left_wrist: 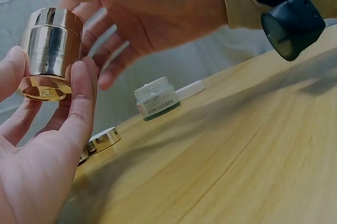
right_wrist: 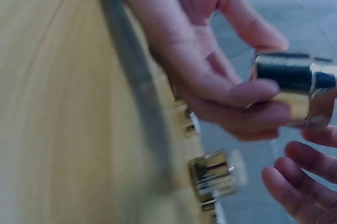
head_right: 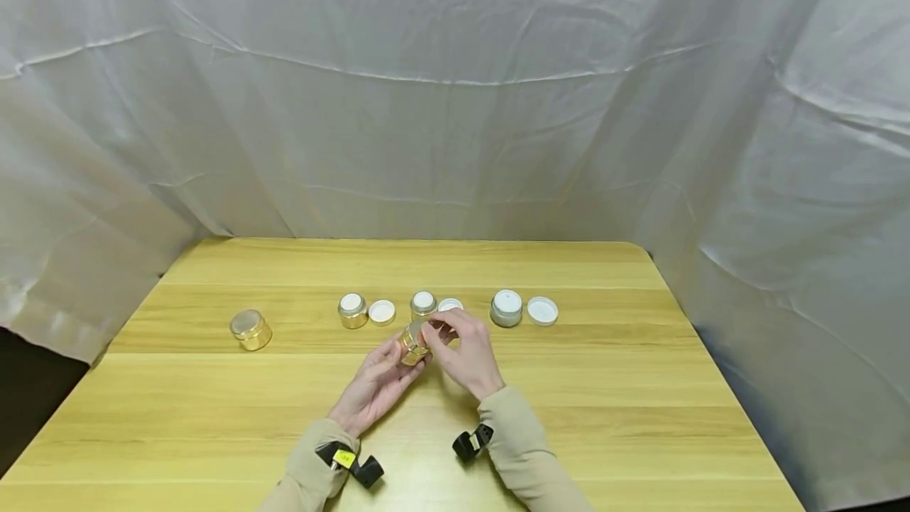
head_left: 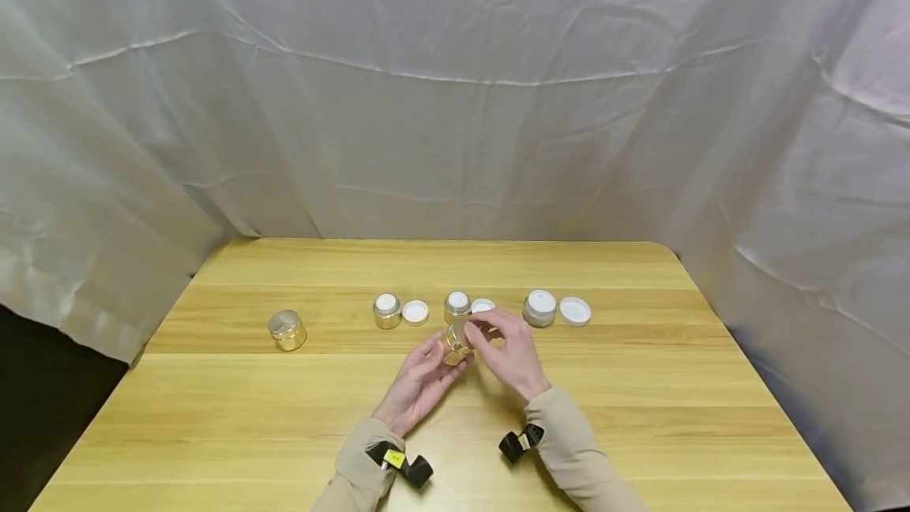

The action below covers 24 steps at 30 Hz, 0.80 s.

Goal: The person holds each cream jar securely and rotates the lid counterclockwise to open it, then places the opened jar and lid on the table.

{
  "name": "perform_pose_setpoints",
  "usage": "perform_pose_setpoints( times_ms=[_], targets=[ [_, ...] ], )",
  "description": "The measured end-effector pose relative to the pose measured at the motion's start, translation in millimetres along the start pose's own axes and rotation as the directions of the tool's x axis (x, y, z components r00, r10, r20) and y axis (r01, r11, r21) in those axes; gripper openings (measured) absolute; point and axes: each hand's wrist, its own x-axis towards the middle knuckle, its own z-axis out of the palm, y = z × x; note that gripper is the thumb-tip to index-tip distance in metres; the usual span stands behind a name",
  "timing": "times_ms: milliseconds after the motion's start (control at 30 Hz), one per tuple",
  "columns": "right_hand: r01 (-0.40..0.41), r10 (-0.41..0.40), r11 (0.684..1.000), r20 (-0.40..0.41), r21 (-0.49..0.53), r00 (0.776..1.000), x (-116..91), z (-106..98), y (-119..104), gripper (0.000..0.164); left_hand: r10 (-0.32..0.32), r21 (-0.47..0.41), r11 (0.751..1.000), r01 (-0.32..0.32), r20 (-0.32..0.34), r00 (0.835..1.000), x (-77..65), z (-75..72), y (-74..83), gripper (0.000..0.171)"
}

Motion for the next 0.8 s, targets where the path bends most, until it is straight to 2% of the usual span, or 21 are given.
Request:
perform_pose_setpoints(
  times_ms=[133, 333, 567, 800],
  targets=[
    [0.003, 0.005, 0.998, 0.118, -0.066, 0.993, 6, -6, -15, 0.017, 0.009, 0.007, 1.000, -0.010, 0.011, 1.000, -0.9, 0.3, 0.4, 0.030],
    [0.037, 0.016, 0.980, 0.259, -0.196, 0.966, 13, -13, -32, 0.027, 0.021, 0.008, 1.000, -0.022, 0.038, 0.999, -1.4, -1.0, -0.3, 0.031],
    [0.057, 0.019, 0.968, 0.297, -0.245, 0.955, 12, -17, -40, 0.035, 0.025, 0.017, 1.000, -0.026, 0.056, 0.998, -1.7, -2.9, -1.8, 0.030],
    [0.147, -0.053, 0.953, 0.328, -0.267, 0.943, 13, -17, -40, 0.039, 0.021, 0.013, 1.000, -0.021, 0.051, 0.999, -1.3, -4.0, -1.4, 0.031]
  ],
)
